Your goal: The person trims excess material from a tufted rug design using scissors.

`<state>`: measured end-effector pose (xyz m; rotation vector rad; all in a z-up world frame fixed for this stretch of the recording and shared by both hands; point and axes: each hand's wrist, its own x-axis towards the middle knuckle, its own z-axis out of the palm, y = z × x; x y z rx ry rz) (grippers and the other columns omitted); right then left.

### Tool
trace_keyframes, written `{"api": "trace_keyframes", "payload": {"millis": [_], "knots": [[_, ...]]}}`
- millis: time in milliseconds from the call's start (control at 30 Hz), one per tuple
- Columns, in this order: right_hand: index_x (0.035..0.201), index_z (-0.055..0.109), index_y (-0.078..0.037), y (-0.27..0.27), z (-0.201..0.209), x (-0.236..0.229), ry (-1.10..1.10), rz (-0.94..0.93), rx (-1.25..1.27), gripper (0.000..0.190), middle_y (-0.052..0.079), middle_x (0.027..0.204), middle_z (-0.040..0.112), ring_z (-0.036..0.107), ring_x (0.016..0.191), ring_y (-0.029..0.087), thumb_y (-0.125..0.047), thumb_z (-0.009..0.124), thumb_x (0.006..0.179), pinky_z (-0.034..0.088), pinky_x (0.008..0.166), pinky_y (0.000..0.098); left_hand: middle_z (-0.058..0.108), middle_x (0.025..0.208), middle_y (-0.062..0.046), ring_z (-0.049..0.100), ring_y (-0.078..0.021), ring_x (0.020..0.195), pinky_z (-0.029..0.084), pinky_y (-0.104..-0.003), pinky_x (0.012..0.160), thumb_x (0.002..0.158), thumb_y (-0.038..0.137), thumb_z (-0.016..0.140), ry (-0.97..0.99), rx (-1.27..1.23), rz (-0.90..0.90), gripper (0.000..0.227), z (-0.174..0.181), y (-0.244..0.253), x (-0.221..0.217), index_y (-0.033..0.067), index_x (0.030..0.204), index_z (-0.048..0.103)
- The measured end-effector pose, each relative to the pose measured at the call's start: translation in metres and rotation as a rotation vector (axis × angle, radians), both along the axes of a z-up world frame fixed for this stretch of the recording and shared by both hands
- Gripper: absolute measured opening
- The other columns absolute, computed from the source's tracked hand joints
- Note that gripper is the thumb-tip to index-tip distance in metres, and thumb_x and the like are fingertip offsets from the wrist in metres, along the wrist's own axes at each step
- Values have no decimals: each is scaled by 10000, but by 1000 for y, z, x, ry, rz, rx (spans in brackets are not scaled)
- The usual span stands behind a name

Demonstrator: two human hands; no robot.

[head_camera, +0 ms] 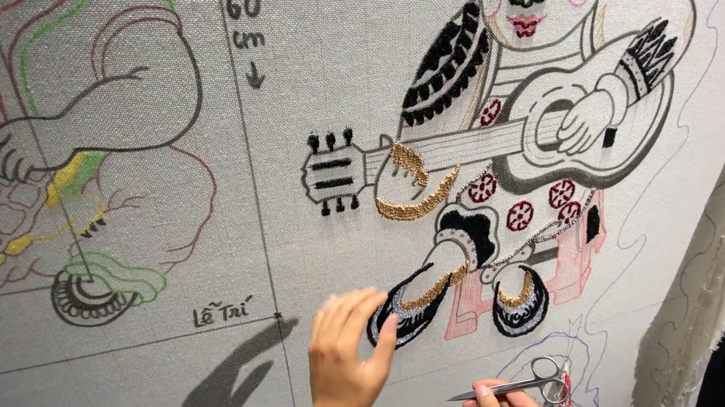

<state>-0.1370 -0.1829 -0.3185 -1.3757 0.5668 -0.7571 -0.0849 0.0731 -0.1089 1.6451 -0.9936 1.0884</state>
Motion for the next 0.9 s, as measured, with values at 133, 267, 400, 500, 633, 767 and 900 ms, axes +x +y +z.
{"api": "trace_keyframes", "payload": {"millis": [133, 267, 400, 500, 633, 767, 900], "knots": [[1049, 744, 63, -4, -10, 10, -79, 58, -34, 241, 210, 733, 797, 749, 629, 218, -128, 697, 909, 542, 577, 310, 588, 1416, -122, 465, -340, 1372, 233, -610, 1193, 917, 431, 693, -202, 157, 161, 491, 53, -13, 24, 132, 1305, 663], [1039, 746, 64, -6, -2, 15, -38, -15, -19, 228, 216, 734, 792, 750, 629, 228, -119, 710, 909, 532, 573, 318, 412, 1592, -136, 239, -348, 1523, 75, -652, 1231, 953, 604, 603, -421, 242, 329, 687, 94, -25, 48, 183, 1493, 540], [1032, 752, 60, -9, -4, 14, -24, -29, -40, 226, 212, 731, 795, 754, 631, 225, -123, 714, 905, 519, 565, 316, 283, 1687, -135, 96, -335, 1581, 0, -655, 1239, 975, 719, 521, -522, 321, 475, 861, 120, -38, 81, 153, 1616, 420], [1045, 748, 61, -10, -5, 10, -32, -34, -12, 235, 213, 734, 792, 750, 638, 226, -124, 720, 903, 523, 579, 311, 236, 1710, -139, 46, -333, 1588, -29, -661, 1233, 974, 762, 487, -499, 358, 547, 926, 123, -43, 100, 113, 1628, 391], [1064, 732, 46, -8, -4, 6, -60, -25, 14, 245, 205, 738, 790, 748, 638, 227, -141, 710, 908, 547, 586, 315, 211, 1719, -134, 15, -334, 1593, -49, -662, 1233, 974, 772, 463, -495, 389, 589, 924, 116, -45, 107, 122, 1628, 388], [1062, 747, 57, -6, -3, 5, -7, -21, 1, 248, 209, 743, 797, 744, 645, 224, -132, 716, 904, 524, 589, 313, 193, 1720, -141, 4, -348, 1589, -65, -671, 1217, 967, 775, 431, -513, 418, 597, 917, 115, -45, 109, 149, 1635, 376], [1062, 742, 60, -5, -2, 3, -16, -21, 19, 245, 221, 742, 796, 740, 642, 223, -129, 707, 910, 521, 579, 326, 185, 1723, -137, 8, -349, 1587, -71, -670, 1212, 959, 782, 404, -525, 441, 592, 922, 114, -43, 110, 166, 1643, 354]]}}
